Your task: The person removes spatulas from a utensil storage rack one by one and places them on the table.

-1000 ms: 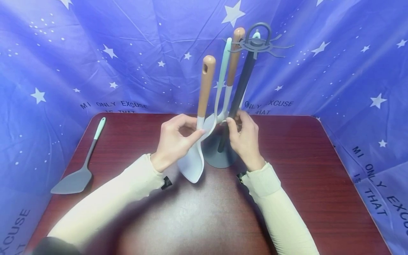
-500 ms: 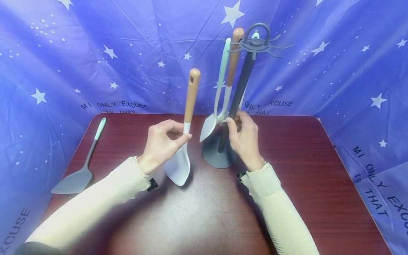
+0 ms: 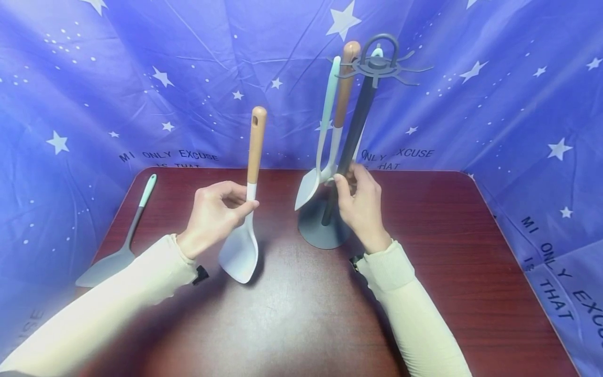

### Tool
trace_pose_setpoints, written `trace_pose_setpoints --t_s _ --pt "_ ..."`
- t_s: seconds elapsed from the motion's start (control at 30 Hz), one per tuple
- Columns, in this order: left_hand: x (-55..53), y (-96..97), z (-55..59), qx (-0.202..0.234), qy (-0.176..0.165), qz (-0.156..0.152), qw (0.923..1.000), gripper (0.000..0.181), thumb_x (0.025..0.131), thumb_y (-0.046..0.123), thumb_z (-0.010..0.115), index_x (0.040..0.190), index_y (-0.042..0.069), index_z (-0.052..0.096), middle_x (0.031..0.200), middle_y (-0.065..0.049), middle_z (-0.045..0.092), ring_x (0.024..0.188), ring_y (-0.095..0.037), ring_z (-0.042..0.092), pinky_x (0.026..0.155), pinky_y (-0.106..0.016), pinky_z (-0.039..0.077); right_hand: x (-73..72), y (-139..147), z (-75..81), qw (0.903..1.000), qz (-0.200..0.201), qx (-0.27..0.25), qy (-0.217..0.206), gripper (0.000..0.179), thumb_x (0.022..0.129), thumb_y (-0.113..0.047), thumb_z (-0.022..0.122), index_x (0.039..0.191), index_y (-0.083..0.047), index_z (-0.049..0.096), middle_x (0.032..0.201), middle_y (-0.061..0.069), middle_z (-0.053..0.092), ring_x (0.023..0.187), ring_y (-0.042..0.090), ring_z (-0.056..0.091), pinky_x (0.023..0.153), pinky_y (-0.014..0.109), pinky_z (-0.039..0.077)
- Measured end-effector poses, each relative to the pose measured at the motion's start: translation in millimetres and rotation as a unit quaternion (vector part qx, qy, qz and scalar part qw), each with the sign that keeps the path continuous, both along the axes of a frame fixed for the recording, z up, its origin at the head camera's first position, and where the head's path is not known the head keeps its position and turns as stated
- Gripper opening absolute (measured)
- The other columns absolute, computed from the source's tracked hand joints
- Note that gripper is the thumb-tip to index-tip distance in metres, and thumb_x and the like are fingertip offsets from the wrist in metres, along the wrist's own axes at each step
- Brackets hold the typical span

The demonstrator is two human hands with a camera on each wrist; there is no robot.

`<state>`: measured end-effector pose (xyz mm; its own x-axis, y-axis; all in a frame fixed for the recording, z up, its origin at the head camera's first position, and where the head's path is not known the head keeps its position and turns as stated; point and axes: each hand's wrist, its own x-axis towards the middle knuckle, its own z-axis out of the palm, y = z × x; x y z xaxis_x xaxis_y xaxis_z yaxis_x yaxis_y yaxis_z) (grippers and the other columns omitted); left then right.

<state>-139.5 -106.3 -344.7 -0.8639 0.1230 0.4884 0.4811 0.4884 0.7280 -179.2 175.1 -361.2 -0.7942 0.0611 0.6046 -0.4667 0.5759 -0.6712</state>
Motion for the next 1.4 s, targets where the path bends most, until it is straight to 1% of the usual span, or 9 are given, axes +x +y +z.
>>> trace_pose_setpoints --t_s 0.17,0.37,0.47,0.57,0.67,0.77,0.87,1.17,1.4 --pt "1.8 -13.3 -0.8 -0.018 -0.042 0.018 0.9988 0.015 0.073 0.008 0.082 0.084 0.008 0.072 0.073 0.001 0.071 0.061 -0.008 0.065 0.055 -0.022 0.053 -0.8 0.1 -0.6 1.0000 0.002 -0.001 0.003 0.015 0.090 -0.012 0.065 0.095 0.001 0.062 0.082 0.009 0.062 0.078 -0.007 0.057 0.066 0.010 0.050" --pt "3.8 -28.8 -2.1 -0.032 -0.090 0.048 0.9943 0.014 0.074 0.011 0.081 0.085 0.009 0.073 0.073 0.002 0.071 0.063 -0.010 0.066 0.056 -0.026 0.054 -0.6 -0.1 -0.2 1.0000 0.005 -0.003 0.004 0.015 0.090 -0.012 0.065 0.095 0.001 0.062 0.082 0.009 0.062 0.077 -0.006 0.057 0.066 0.009 0.050" --pt "3.7 -36.2 -3.1 -0.043 -0.097 0.059 0.9925 0.014 0.075 0.013 0.080 0.085 0.009 0.073 0.073 0.002 0.071 0.063 -0.009 0.066 0.057 -0.026 0.054 -0.9 -0.1 -0.4 1.0000 0.005 -0.004 0.004 0.014 0.090 -0.011 0.065 0.095 0.001 0.062 0.081 0.009 0.061 0.077 -0.002 0.059 0.067 0.009 0.049" --pt "3.2 -43.6 -4.2 -0.057 -0.098 0.069 0.9912 0.014 0.075 0.014 0.080 0.085 0.009 0.072 0.072 0.003 0.070 0.062 -0.009 0.066 0.056 -0.026 0.054 -1.1 -0.2 -0.9 1.0000 0.005 -0.007 0.002 0.014 0.090 -0.010 0.065 0.096 0.002 0.062 0.081 0.009 0.061 0.077 0.006 0.061 0.067 0.009 0.049" --pt "2.4 -51.1 -5.4 -0.067 -0.103 0.076 0.9895 0.013 0.076 0.014 0.080 0.085 0.008 0.072 0.072 0.001 0.070 0.063 -0.011 0.066 0.056 -0.027 0.054 -1.5 -0.3 -1.0 0.9999 0.007 -0.009 0.001 0.014 0.090 -0.009 0.064 0.097 0.003 0.062 0.081 0.010 0.062 0.077 0.014 0.063 0.067 0.009 0.049" --pt "1.6 -58.5 -6.0 -0.076 -0.112 0.081 0.9876 0.013 0.076 0.013 0.080 0.085 0.006 0.072 0.073 -0.002 0.071 0.064 -0.014 0.067 0.057 -0.029 0.054 -1.3 -0.6 -0.7 0.9999 0.008 -0.010 0.000 0.014 0.090 -0.009 0.064 0.097 0.003 0.063 0.081 0.011 0.062 0.078 0.018 0.063 0.067 0.008 0.049" --pt "0.3 -65.9 -6.6 -0.087 -0.123 0.086 0.9849 0.014 0.076 0.013 0.079 0.085 0.006 0.072 0.073 -0.004 0.071 0.065 -0.015 0.068 0.056 -0.030 0.054 -1.1 -0.5 -0.6 1.0000 0.006 -0.006 0.000 0.014 0.090 -0.009 0.064 0.097 0.002 0.063 0.082 0.010 0.062 0.079 0.016 0.063 0.066 0.008 0.049" --pt "-5.2 -88.2 -9.4 -0.133 -0.150 0.114 0.9731 0.014 0.077 0.015 0.079 0.084 0.005 0.073 0.071 -0.006 0.071 0.063 -0.018 0.067 0.056 -0.031 0.050 -1.7 0.3 -1.4 1.0000 0.004 -0.005 0.007 0.014 0.090 -0.010 0.065 0.096 0.002 0.063 0.082 0.010 0.063 0.078 -0.001 0.059 0.067 0.010 0.049" --pt "-8.8 -104.7 -9.8 -0.157 -0.184 0.134 0.9610 0.019 0.077 0.016 0.080 0.086 0.002 0.071 0.075 -0.010 0.072 0.067 -0.021 0.068 0.061 -0.033 0.051 -1.4 0.3 -1.1 1.0000 0.004 -0.005 0.003 0.013 0.089 -0.010 0.065 0.096 0.001 0.063 0.082 0.009 0.062 0.078 -0.004 0.058 0.067 0.011 0.051"
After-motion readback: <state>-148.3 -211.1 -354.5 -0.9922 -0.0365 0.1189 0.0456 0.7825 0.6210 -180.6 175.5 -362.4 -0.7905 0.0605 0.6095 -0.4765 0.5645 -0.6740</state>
